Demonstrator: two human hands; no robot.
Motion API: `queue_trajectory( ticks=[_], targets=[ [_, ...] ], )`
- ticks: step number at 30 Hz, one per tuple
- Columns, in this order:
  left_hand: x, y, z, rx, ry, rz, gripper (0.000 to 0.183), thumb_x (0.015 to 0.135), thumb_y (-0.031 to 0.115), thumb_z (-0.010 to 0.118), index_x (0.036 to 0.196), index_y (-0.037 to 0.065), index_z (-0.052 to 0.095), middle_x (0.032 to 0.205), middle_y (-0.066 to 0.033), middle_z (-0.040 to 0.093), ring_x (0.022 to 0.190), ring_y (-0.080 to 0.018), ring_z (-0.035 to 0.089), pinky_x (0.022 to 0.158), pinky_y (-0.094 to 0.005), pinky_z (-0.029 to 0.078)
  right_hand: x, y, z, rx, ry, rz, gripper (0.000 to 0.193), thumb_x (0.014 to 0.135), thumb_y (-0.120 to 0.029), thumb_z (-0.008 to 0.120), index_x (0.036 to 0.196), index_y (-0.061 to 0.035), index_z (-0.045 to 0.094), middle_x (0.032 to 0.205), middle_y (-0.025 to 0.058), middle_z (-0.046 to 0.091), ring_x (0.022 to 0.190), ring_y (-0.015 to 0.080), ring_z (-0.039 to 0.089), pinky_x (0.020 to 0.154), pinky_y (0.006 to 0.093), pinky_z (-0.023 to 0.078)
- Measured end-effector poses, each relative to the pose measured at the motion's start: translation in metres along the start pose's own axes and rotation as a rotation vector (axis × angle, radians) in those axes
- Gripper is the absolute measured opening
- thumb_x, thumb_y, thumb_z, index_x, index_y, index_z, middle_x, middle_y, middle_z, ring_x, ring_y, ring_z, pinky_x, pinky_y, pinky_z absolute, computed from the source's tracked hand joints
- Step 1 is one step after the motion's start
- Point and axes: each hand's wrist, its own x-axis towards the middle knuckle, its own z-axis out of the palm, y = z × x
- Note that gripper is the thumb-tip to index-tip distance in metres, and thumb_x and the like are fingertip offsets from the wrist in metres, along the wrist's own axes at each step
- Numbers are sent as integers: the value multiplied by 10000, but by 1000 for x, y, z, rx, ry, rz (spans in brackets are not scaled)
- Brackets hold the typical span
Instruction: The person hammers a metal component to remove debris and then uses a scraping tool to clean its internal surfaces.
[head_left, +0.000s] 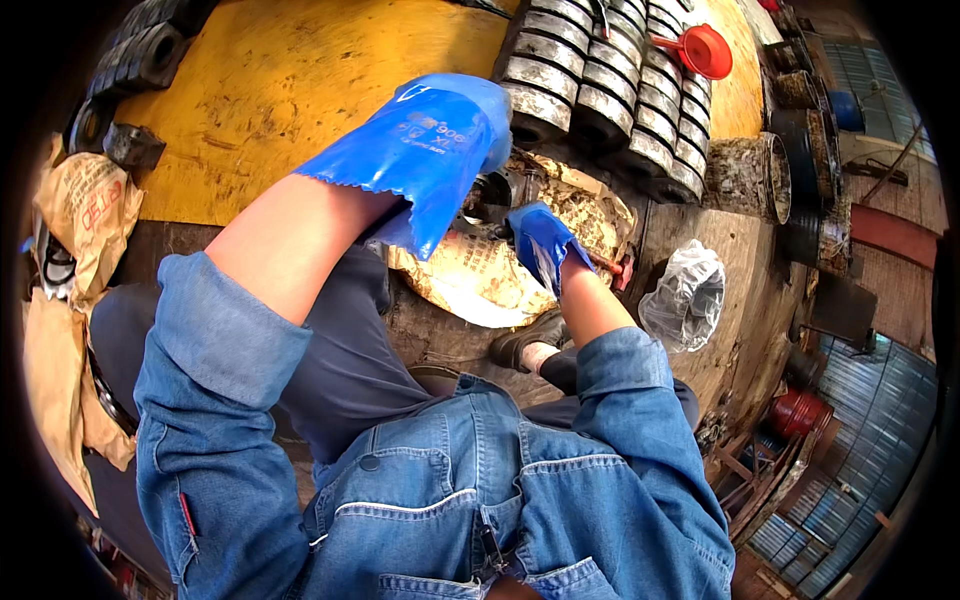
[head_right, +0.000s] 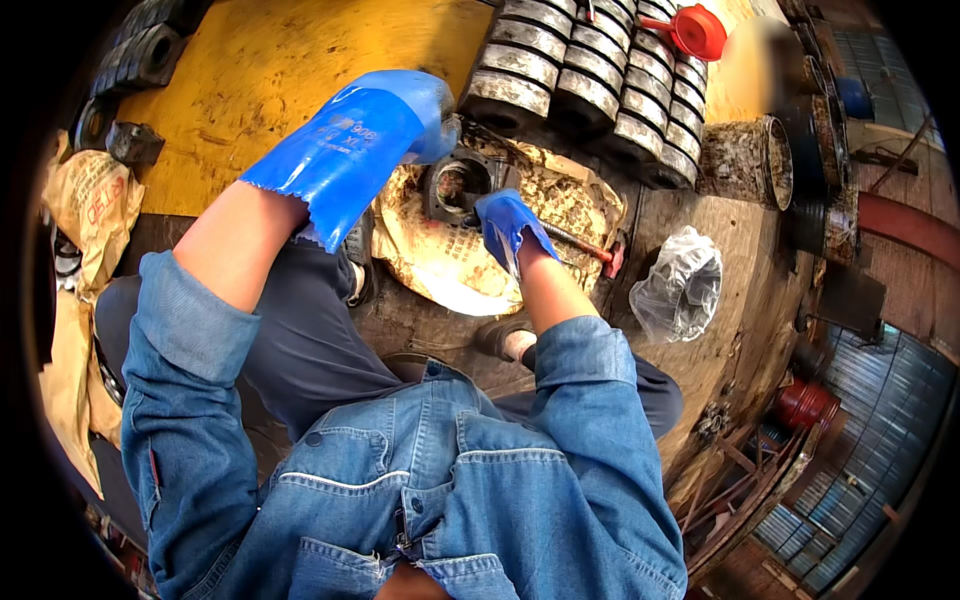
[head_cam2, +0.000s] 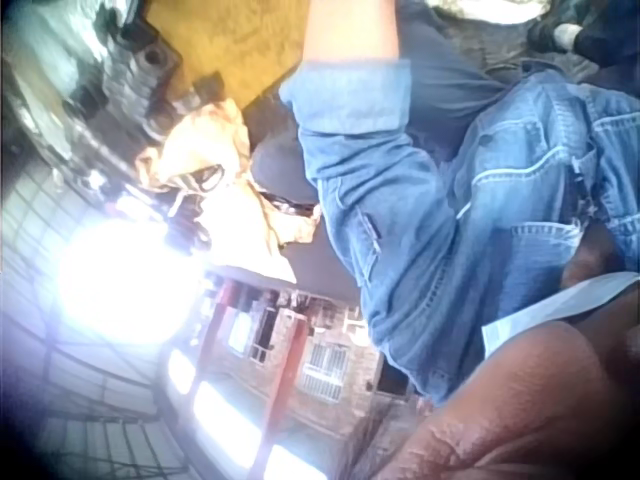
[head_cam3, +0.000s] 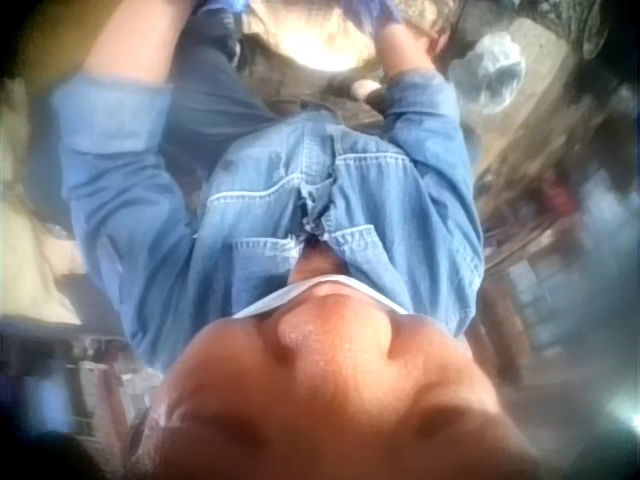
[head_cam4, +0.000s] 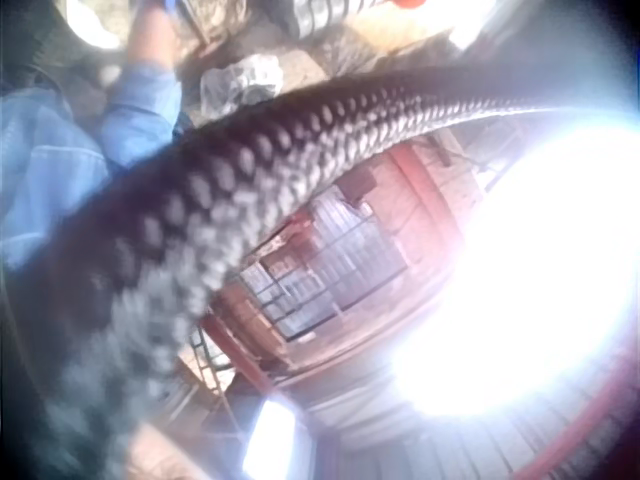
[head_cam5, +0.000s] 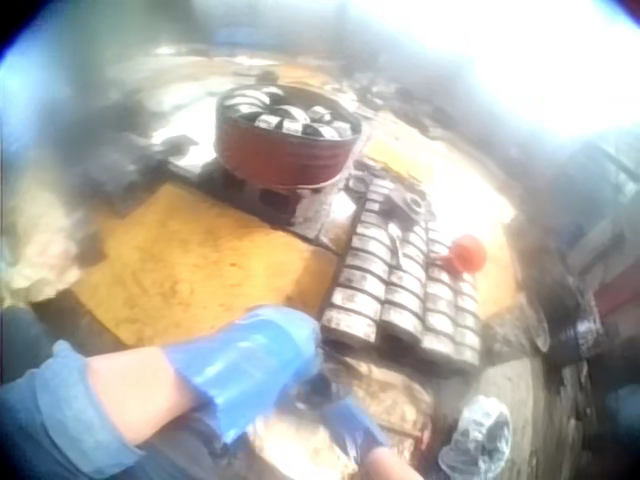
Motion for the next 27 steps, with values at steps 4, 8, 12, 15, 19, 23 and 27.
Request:
queue_trajectory(
  ticks=[4, 8, 12, 15, 19, 23, 27],
  targets=[
    [4, 18, -8, -31, -19, -48, 359, 845, 334, 602, 1141, 159, 705, 1123, -112, 700, 1025, -323, 668, 885, -438, 548, 11, 25, 65, 263, 30, 102, 126, 854, -111, 584, 924, -87, 686, 842, 150, 669, 778, 274, 663, 683, 332, 530],
    [3, 25, -8, -1, -33, -97, 384, 854, 356, 590, 1175, 167, 686, 1152, -115, 689, 1047, -318, 660, 907, -439, 539, 9, 24, 91, 1267, 9, 303, 135, 919, -175, 553, 911, -78, 647, 796, 119, 641, 721, 221, 622, 651, 323, 506],
    [4, 25, -6, 31, -39, -104, 393, 858, 379, 576, 1169, 162, 680, 1161, -118, 684, 1051, -325, 656, 904, -440, 535, -1, 8, 103, 2068, -53, 512, 147, 924, -180, 516, 828, -110, 603, 713, 72, 596, 626, 180, 554, 580, 333, 469],
    [6, 28, -3, 23, -41, -109, 407, 858, 400, 570, 1172, 162, 674, 1159, -117, 684, 1046, -332, 655, 902, -439, 534, -10, -12, 119, 2552, -65, 636, 188, 928, -185, 487, 766, -135, 570, 651, 37, 563, 555, 150, 503, 527, 341, 441],
    [12, 32, -1, 73, -48, -116, 415, 860, 413, 557, 1166, 158, 673, 1149, -120, 685, 1036, -344, 652, 901, -435, 531, 0, -43, 116, 2911, 112, 999, 304, 923, -170, 460, 627, -164, 530, 490, -22, 503, 387, 98, 405, 379, 315, 363],
    [12, 39, 2, 94, 21, -133, 389, 864, 409, 541, 1098, 137, 693, 1110, -135, 689, 1019, -356, 649, 871, -438, 530, -31, -24, 116, 3411, -52, 938, 328, 880, -157, 539, 563, -178, 457, 441, -39, 432, 351, 119, 346, 352, 258, 292],
    [15, 41, 4, 80, 46, -111, 386, 852, 399, 575, 1099, 130, 699, 1089, -143, 695, 1007, -357, 654, 864, -429, 527, -114, 40, 102, 3315, -33, 735, 256, 931, -222, 579, 688, -165, 521, 490, -29, 516, 381, 94, 420, 362, 252, 329]
  ],
)
